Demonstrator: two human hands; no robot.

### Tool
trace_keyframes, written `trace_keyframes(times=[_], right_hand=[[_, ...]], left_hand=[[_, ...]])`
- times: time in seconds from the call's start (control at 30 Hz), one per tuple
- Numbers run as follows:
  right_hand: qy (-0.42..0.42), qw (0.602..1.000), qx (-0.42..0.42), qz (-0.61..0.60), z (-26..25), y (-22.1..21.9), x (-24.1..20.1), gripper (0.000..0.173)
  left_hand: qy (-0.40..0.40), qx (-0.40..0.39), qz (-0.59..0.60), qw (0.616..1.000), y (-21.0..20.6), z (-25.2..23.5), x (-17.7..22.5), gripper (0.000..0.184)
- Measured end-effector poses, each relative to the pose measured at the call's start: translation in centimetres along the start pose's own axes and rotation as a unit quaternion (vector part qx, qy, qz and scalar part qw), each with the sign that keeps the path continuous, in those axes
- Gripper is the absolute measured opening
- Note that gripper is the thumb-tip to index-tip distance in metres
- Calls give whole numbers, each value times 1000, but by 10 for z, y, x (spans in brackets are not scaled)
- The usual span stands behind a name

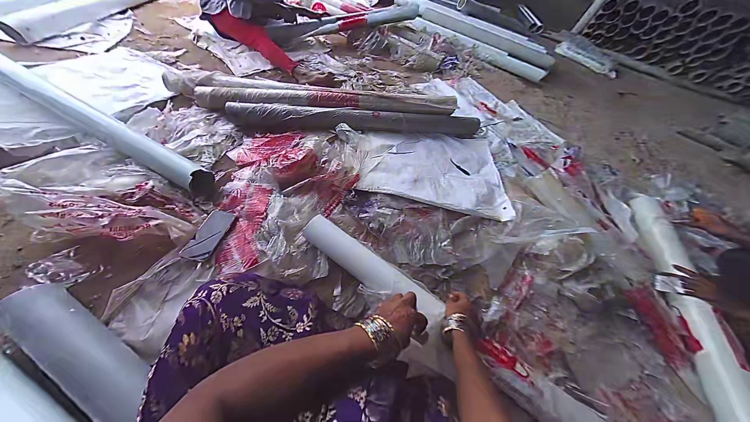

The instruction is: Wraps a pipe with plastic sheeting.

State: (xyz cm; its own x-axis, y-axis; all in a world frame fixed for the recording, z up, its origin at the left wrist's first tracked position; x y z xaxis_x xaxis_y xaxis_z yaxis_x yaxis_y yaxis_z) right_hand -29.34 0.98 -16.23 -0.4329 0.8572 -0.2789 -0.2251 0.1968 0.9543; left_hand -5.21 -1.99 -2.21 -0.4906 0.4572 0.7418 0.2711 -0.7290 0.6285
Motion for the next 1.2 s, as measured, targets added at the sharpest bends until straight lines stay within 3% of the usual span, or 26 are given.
trace_keyframes(times=[0.07,0.17,0.23,0.3,0.37,0.43,0.47,0.53,0.6,0.73,0.8,0.87,0.97,1.1,1.2], right_hand=[[22,1000,-2,5,0,6,-5,33],[51,996,18,-64,1,30,-28,33],[80,985,47,-143,-1,48,-50,29],[107,968,26,-227,1,71,-83,26],[130,931,-74,-334,11,84,-119,27],[177,870,-233,-398,35,85,-151,40],[204,848,-297,-388,52,83,-163,59],[262,842,-371,-290,83,77,-182,93],[282,850,-404,-187,99,74,-187,88],[305,869,-389,19,93,83,-164,41],[302,865,-389,94,84,101,-139,29],[259,878,-387,113,72,129,-105,29],[183,910,-358,97,68,180,-46,29],[92,950,-298,-13,86,219,39,40],[23,967,-142,-210,111,230,92,26]], left_hand=[[-32,19,30,999,2,-2,6,48],[-83,52,50,994,16,-6,15,81],[-88,75,74,990,32,-11,11,84],[-76,127,147,978,49,-21,-6,74],[-44,167,206,963,63,-28,-30,66],[-14,193,259,946,73,-30,-46,63],[-5,203,279,939,76,-31,-50,62],[5,224,305,926,76,-32,-55,61],[20,233,324,916,78,-30,-57,61],[53,224,413,881,82,-30,-70,62],[33,219,353,909,90,-30,-75,52],[15,214,207,955,88,-33,-89,47],[15,149,16,989,56,-44,-108,62],[-11,50,-106,993,-1,-52,-122,83],[-13,36,-162,986,-15,-59,-130,85]])
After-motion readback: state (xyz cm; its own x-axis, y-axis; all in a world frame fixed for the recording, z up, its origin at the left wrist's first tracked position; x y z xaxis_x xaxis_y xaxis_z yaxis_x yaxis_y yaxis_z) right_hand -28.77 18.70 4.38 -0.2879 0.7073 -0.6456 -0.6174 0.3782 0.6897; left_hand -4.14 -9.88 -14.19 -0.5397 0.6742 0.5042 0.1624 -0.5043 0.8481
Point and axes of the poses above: each hand's wrist, its own z-axis away from the middle knuckle, its own y-axis out of the back of the hand, x = y × z, the point moved 6 cm from there along -z, towards the middle knuckle, and after that the axes turned 13 degrees about x, right-handed, at the moved point
